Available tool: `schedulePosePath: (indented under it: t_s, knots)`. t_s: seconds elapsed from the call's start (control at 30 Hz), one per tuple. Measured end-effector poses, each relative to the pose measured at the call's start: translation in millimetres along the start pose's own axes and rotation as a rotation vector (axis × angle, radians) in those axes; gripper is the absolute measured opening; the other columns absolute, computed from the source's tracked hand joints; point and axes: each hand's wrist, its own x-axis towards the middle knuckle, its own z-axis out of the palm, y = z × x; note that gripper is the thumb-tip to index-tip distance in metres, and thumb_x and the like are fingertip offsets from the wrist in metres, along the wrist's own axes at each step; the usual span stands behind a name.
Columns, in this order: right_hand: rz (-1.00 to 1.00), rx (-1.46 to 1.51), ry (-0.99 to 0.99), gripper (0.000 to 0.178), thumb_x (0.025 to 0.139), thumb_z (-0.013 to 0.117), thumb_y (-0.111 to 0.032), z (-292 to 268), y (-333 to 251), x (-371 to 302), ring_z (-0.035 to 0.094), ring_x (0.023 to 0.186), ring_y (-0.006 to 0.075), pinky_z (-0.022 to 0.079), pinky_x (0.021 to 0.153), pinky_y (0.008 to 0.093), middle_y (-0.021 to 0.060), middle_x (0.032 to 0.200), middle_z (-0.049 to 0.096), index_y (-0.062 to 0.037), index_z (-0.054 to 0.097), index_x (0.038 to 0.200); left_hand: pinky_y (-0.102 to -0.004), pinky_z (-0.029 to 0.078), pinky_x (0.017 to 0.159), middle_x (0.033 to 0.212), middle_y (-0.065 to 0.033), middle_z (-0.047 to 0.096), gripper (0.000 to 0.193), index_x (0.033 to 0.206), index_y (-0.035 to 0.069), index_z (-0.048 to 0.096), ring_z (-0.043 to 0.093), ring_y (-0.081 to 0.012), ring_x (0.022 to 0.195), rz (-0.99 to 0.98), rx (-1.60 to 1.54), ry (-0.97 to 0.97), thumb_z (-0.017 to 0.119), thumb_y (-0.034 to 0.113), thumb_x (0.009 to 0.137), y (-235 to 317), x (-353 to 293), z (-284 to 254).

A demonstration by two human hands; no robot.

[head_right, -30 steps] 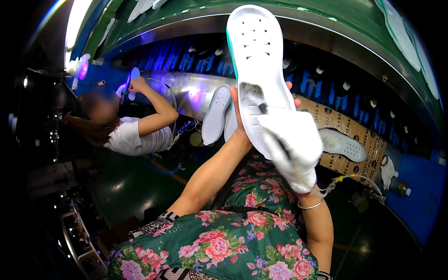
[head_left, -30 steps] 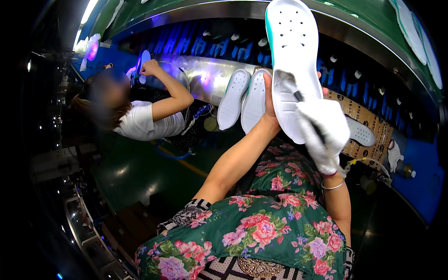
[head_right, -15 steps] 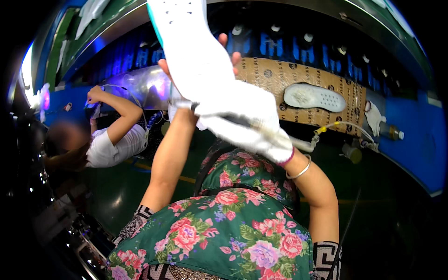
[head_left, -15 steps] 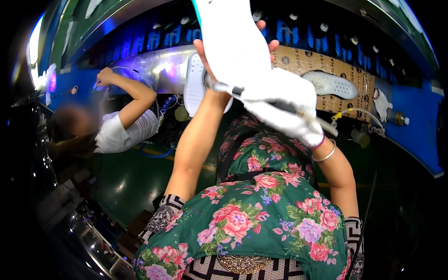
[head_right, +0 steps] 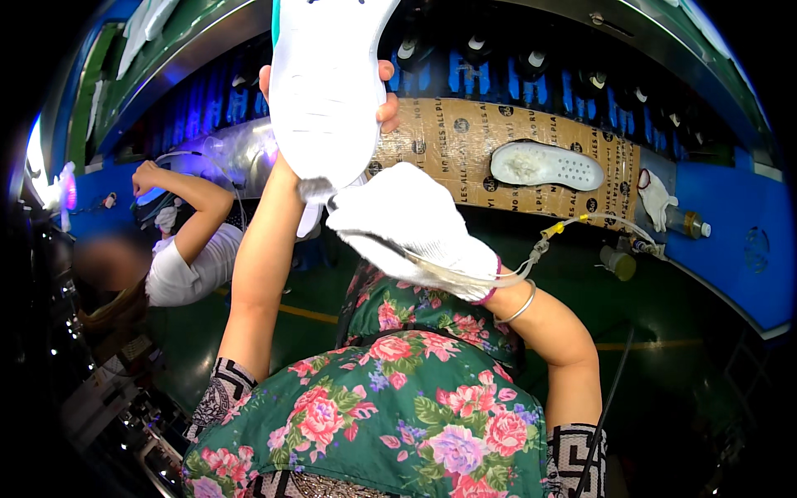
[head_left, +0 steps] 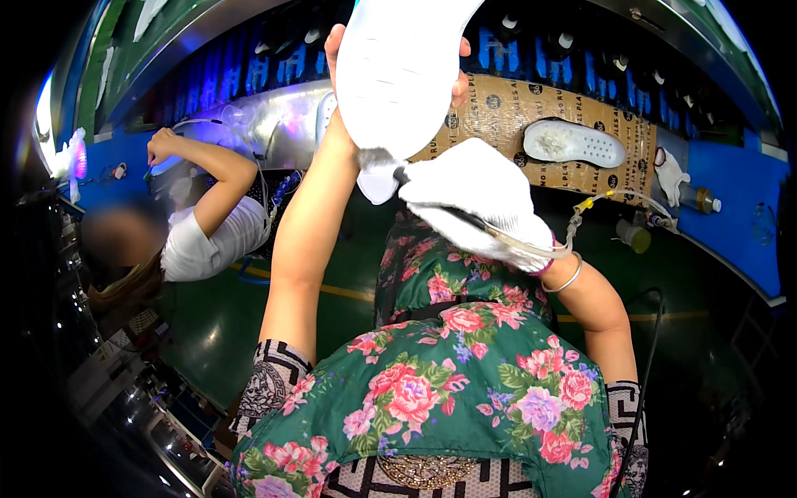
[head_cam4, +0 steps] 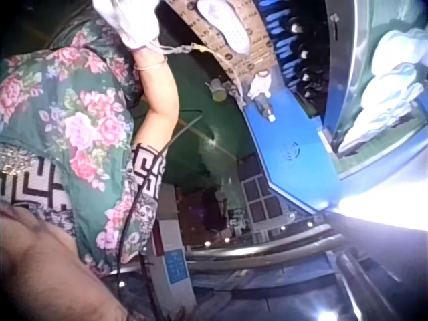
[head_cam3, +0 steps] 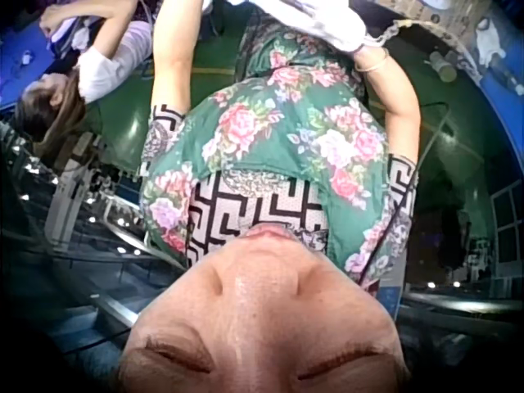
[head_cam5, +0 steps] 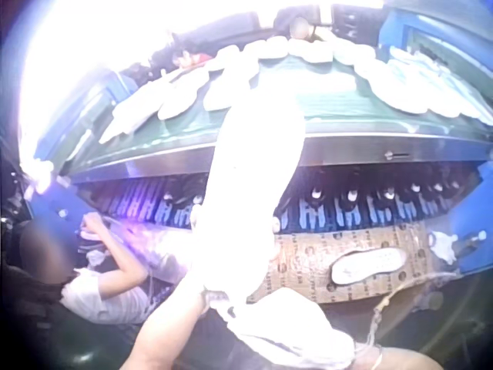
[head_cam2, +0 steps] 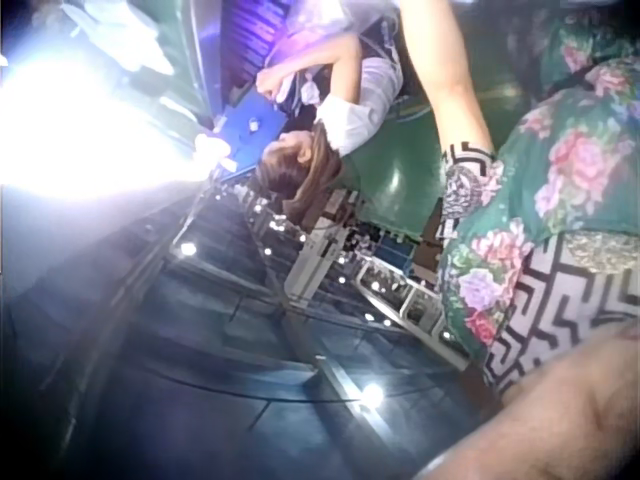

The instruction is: The person applies adhesive to the inner surface of shoe soles using a brush, picking them up from a pile and placing them onto a conveyor belt.

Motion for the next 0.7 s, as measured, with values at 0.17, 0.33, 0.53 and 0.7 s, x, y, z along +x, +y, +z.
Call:
schedulePosePath:
  t_s: [0.17,0.33,0.53,0.7]
  knots:
    - [0.272,0.317,0.131,0.019,0.078,0.082,-0.004,-8.8,8.5,5.4,0.071,0.082,0.0218,0.057,0.074,0.0318,0.0104,0.094,0.076,-0.0026,0.076,0.097,-0.0475,0.055,0.072,0.131,-0.0266,0.049,0.114,0.149,-0.002,0.038,0.055,-0.0413,0.101,-0.125,-0.047,-0.033,0.060,0.081,0.073,6.7,5.5,4.6]
    - [-0.064,-0.067,0.143,0.031,0.075,0.079,-0.003,-3.2,11.2,0.2,0.069,0.084,0.0234,0.053,0.074,0.0351,0.0059,0.100,0.075,-0.0126,0.076,0.104,-0.0455,0.058,0.074,0.124,-0.0297,0.053,0.110,0.146,-0.003,0.043,0.060,-0.0401,0.099,-0.155,0.015,0.086,0.060,0.079,0.074,7.9,13.3,16.2]
    - [0.050,0.176,0.050,0.024,0.076,0.082,-0.006,-4.8,1.8,-3.8,0.070,0.083,0.0216,0.055,0.075,0.0333,0.0075,0.096,0.076,-0.0106,0.077,0.099,-0.0434,0.060,0.071,0.125,-0.0311,0.054,0.110,0.146,-0.002,0.044,0.063,-0.0401,0.100,-0.172,0.043,0.085,0.060,0.079,0.073,19.7,11.4,9.5]
    - [-0.007,-0.049,0.159,0.024,0.075,0.083,-0.005,-10.2,10.1,4.9,0.071,0.084,0.0238,0.055,0.074,0.0333,0.0092,0.097,0.076,-0.0098,0.077,0.097,-0.0416,0.062,0.068,0.126,-0.0323,0.056,0.110,0.146,-0.001,0.045,0.065,-0.0401,0.101,-0.163,0.041,0.094,0.060,0.079,0.072,24.5,11.6,4.2]
